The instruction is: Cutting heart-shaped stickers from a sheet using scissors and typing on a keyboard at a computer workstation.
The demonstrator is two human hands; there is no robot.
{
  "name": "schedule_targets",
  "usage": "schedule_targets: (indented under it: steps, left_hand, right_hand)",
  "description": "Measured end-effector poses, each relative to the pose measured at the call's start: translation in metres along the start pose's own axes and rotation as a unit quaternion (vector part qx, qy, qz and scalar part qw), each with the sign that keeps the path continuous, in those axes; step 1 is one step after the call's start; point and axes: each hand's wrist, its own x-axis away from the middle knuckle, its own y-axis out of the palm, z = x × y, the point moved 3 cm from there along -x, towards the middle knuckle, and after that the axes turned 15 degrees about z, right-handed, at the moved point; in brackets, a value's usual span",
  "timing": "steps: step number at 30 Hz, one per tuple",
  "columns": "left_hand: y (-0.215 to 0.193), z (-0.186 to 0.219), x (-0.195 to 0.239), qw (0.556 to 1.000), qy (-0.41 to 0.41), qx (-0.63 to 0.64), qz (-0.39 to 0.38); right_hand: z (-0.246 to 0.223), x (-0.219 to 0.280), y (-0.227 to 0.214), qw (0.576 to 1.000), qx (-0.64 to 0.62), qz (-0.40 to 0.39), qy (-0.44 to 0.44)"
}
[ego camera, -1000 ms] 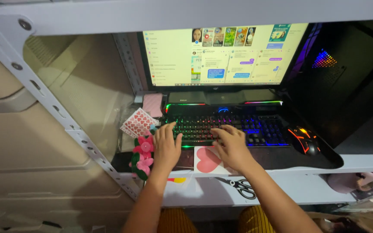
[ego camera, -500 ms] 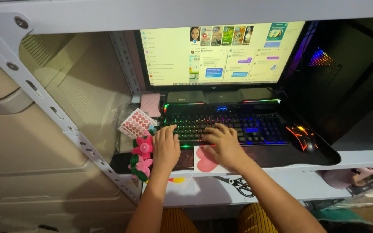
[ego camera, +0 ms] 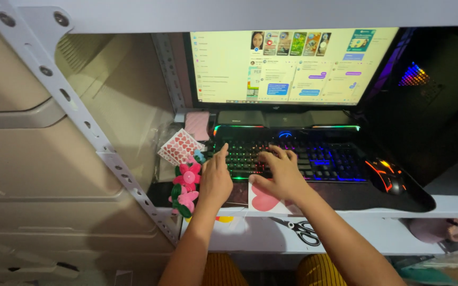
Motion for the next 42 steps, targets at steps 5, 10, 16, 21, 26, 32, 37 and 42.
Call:
schedule_targets:
  steps: [5, 10, 16, 21, 26, 32, 37, 42]
  left_hand:
    - [0.0, -0.001, 0.001, 1.0, 0.0, -0.013, -0.006]
    - [-0.003, 0.005, 0.0, 0.999, -0.013, -0.023, -0.031]
    - [0.003, 0.0, 0.002, 0.994, -0.042, -0.081, -0.055]
    - [0.011, -0.006, 0.004, 0.986, -0.067, -0.141, -0.051]
    - [0.009, -0.003, -0.002, 0.985, -0.095, -0.111, -0.091]
    - [0.009, -0.002, -0.002, 0.983, -0.091, -0.11, -0.113]
    - [0.012, -0.007, 0.001, 0.983, -0.101, -0.099, -0.121]
    - [0.02, -0.013, 0.007, 0.982, -0.093, -0.095, -0.132]
  right_hand:
    - [-0.01, 0.009, -0.001, 0.999, -0.02, 0.028, -0.031]
    - [-0.009, 0.004, 0.021, 0.998, -0.007, 0.004, -0.062]
    - [-0.007, 0.021, 0.006, 0.996, -0.021, -0.003, -0.082]
    - [0.046, 0.028, 0.006, 0.998, 0.002, 0.057, 0.004]
    - [0.074, 0.024, 0.021, 0.997, 0.02, 0.076, 0.02]
    - [0.029, -0.002, 0.016, 0.999, 0.007, 0.049, 0.002]
    - [0.019, -0.01, 0.011, 1.0, 0.024, 0.009, 0.011]
    - [0.049, -0.004, 0.025, 0.997, 0.051, 0.051, 0.029]
